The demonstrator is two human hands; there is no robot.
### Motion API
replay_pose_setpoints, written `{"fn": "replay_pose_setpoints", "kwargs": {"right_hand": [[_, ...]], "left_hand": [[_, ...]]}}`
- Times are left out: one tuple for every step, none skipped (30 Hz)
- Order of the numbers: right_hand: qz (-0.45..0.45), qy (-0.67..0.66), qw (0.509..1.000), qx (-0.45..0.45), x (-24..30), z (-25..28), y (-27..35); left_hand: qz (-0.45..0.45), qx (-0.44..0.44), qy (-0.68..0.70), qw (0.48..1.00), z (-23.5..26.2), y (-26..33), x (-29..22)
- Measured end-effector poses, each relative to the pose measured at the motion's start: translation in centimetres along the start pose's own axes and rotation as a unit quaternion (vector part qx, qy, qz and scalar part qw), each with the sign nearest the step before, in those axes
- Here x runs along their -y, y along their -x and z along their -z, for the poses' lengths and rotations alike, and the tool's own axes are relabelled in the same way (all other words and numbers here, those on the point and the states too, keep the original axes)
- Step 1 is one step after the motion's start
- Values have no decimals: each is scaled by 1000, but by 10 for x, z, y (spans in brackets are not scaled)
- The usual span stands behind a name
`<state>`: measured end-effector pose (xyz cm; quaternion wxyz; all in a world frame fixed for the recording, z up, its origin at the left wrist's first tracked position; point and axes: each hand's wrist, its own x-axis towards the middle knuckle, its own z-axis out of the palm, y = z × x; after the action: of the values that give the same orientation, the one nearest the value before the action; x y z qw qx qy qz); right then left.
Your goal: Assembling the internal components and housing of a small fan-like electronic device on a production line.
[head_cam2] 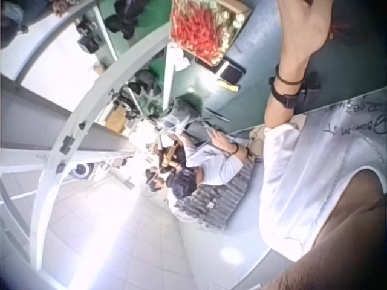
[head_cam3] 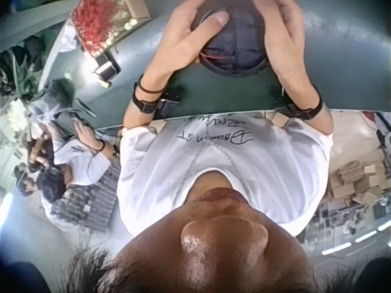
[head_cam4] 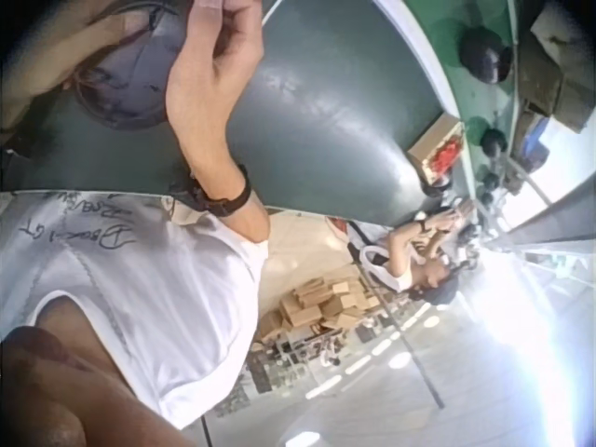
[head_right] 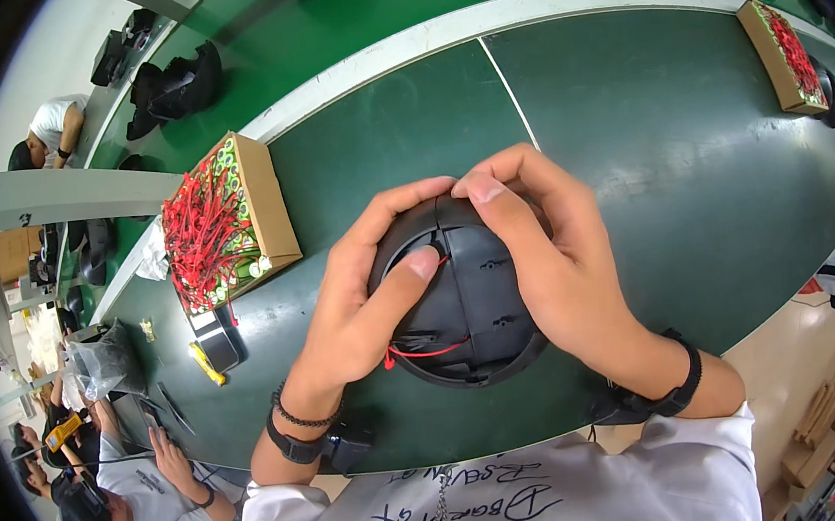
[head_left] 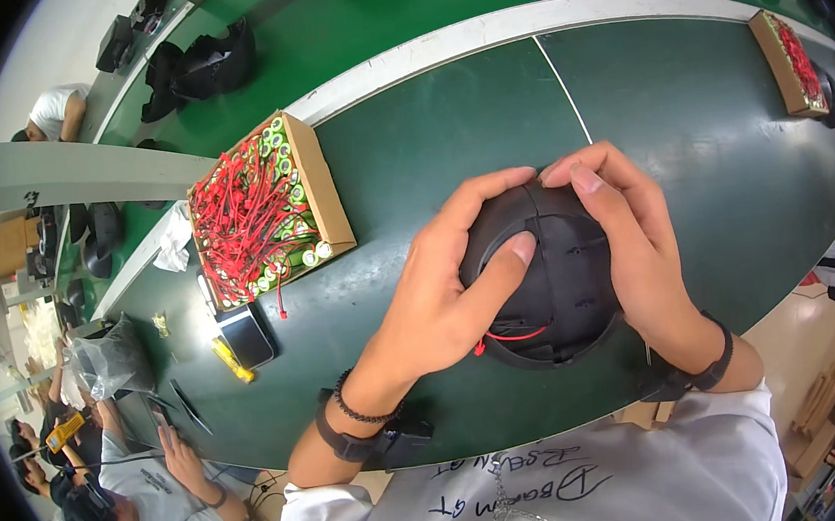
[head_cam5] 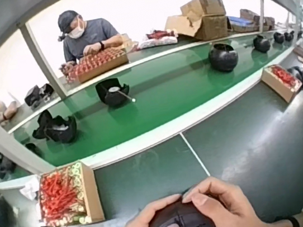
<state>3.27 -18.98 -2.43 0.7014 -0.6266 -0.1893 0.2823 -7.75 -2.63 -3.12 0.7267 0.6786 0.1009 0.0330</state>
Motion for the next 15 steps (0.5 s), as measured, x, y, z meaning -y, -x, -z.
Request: {"fn": "replay_pose_setpoints", "kwargs": {"right_hand": [[-13,-7,1000,-8,1,0,2],[-27,-15,999,-16,2,-1,4],[-31,-16,999,-16,1,0,4],[-38,-35,999,-14,-1,1,5],[-46,-53,997,-15,-1,2,5],[-50,-53,997,-16,-1,1,5],[-42,-48,998,-18,-1,0,5],[-33,-42,998,-20,0,-1,5],[-36,-42,998,-21,0,-1,6],[-29,-20,999,-19,1,-1,7],[-24,3,1000,-16,2,0,8],[-28,3,999,-17,2,-1,9],[-30,-9,999,-20,3,-2,10],[-32,-22,999,-22,4,-3,11],[-15,-16,1000,-16,3,-2,13]], "left_hand": [[3,-2,2,1000,-1,0,3],[-21,-7,-2,1000,0,0,5],[-44,-13,-5,999,0,0,8],[-40,-14,-5,999,0,0,9],[-59,-14,-15,998,0,-1,9],[-77,-14,-24,997,-1,-2,9],[-72,-13,-23,997,0,-2,9],[-86,-11,-28,996,0,-1,10],[-99,-9,-34,994,0,-1,11],[-96,-9,-33,995,1,-2,13],[-106,-5,-33,994,0,-3,15],[-117,0,-33,993,0,-4,16],[-93,39,-61,993,3,-5,10],[-89,39,-60,993,5,-4,10],[-94,43,-53,993,5,-5,8]]}}
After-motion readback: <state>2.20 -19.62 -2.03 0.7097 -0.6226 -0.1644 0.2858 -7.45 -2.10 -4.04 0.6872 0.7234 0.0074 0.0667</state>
